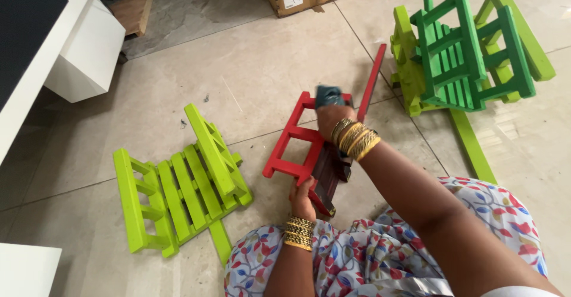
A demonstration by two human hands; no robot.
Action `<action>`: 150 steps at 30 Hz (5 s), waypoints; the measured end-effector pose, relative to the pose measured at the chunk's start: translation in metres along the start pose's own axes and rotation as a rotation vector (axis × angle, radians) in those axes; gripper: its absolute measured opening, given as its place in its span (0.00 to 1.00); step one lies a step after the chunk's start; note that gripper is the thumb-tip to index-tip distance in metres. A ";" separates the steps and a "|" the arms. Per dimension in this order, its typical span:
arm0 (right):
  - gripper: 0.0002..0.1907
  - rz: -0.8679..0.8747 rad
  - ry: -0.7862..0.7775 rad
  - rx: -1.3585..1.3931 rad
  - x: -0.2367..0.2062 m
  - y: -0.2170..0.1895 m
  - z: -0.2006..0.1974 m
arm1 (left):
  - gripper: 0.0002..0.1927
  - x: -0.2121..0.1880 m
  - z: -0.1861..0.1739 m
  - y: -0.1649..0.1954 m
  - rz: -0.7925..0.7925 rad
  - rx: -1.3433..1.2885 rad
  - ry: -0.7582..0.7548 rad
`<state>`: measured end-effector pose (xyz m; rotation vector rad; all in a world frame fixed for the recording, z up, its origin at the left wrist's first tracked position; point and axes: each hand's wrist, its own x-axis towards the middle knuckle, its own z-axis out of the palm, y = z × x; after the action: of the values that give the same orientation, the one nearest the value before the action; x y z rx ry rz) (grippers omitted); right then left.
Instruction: The person sits on the floor and wipes small painted wooden chairs with a cloth, working over the red chair first and then the lime green chair, turning each chair to reach its slats, sides and underside.
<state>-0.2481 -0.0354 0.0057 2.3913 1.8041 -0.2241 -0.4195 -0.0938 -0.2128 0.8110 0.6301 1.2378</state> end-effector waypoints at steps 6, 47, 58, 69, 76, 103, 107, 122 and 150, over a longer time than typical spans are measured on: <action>0.25 -0.618 0.037 0.225 -0.022 -0.007 -0.009 | 0.19 -0.016 -0.004 -0.008 0.413 0.934 -0.147; 0.33 -0.102 0.150 0.178 0.037 -0.020 0.043 | 0.27 -0.033 0.031 -0.001 -0.061 0.092 -0.223; 0.31 -0.857 0.299 0.734 -0.058 -0.010 0.017 | 0.38 -0.021 0.017 -0.024 0.071 0.304 -0.150; 0.29 -0.432 0.020 0.658 -0.047 -0.036 0.046 | 0.32 -0.029 0.018 0.005 0.008 0.244 -0.218; 0.37 -0.407 0.343 0.789 -0.034 0.005 0.039 | 0.28 -0.023 0.010 -0.004 0.100 0.558 -0.160; 0.39 0.018 -0.148 0.470 -0.110 0.014 0.201 | 0.22 -0.004 0.000 -0.003 0.057 0.296 -0.045; 0.28 -0.161 0.029 0.580 -0.103 0.021 0.163 | 0.23 -0.001 0.005 0.002 0.000 0.122 -0.059; 0.25 0.052 -0.153 0.424 -0.089 0.024 0.204 | 0.21 0.000 0.004 -0.002 -0.057 -0.036 -0.033; 0.38 0.285 0.585 0.623 -0.048 0.136 0.105 | 0.16 -0.022 -0.006 -0.015 0.526 0.849 -0.089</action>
<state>-0.1345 -0.1383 -0.0851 3.4115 1.7353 -0.0550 -0.4214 -0.1159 -0.2287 1.8169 0.9185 1.3866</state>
